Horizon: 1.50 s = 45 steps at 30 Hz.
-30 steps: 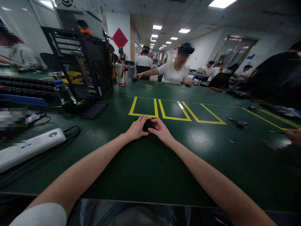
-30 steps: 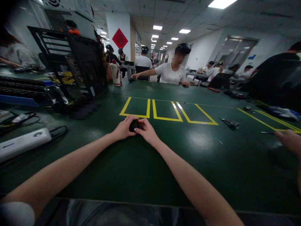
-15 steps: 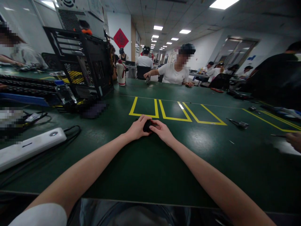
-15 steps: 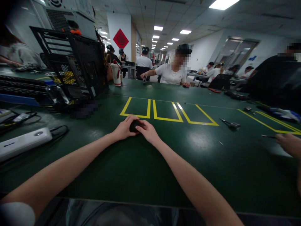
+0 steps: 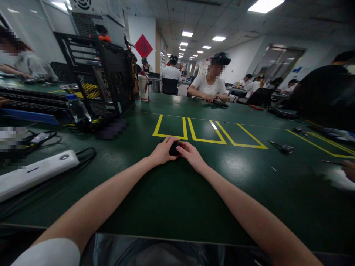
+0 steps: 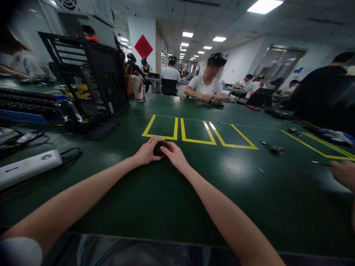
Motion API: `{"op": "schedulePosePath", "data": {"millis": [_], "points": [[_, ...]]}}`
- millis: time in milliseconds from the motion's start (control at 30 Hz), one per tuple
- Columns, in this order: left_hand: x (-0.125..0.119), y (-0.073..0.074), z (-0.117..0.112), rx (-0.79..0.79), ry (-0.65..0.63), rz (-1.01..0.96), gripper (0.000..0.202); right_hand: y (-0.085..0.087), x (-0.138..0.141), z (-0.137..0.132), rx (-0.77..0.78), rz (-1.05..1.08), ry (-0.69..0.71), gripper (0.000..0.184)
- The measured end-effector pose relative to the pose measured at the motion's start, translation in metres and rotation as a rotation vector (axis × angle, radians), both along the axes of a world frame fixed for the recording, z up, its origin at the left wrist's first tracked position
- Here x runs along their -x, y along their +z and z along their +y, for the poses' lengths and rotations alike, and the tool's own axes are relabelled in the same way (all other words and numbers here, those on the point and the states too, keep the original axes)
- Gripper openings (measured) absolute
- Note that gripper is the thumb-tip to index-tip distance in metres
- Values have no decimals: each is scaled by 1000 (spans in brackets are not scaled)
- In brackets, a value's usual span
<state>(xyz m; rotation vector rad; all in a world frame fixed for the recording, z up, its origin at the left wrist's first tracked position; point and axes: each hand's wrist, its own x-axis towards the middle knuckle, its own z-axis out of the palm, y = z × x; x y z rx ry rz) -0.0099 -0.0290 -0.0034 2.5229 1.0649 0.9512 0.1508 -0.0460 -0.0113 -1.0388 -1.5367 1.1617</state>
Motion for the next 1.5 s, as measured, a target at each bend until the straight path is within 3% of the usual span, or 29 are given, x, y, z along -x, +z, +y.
{"op": "schedulePosePath", "data": {"millis": [233, 433, 533, 800, 1000, 1100, 1367, 1500], "points": [[1, 0, 0, 2, -11, -12, 58, 6, -3, -5, -30, 132, 157, 30], [0, 2, -1, 22, -11, -23, 59, 8, -2, -6, -44, 68, 53, 21], [0, 2, -2, 29, -5, -21, 58, 7, -2, -3, -44, 39, 11, 27], [1, 3, -2, 40, 6, -13, 58, 8, -4, -7, -30, 99, 131, 30], [-1, 3, -2, 14, 3, -8, 57, 7, -1, -5, -60, 99, 26, 20], [-1, 2, -2, 5, 2, -5, 57, 8, 0, -3, -45, 87, 8, 26], [0, 3, -3, 24, 0, -10, 55, 8, -5, -7, -55, 62, 129, 29], [0, 4, -2, 35, -3, -10, 56, 7, -2, -7, -76, 90, 101, 22]]}}
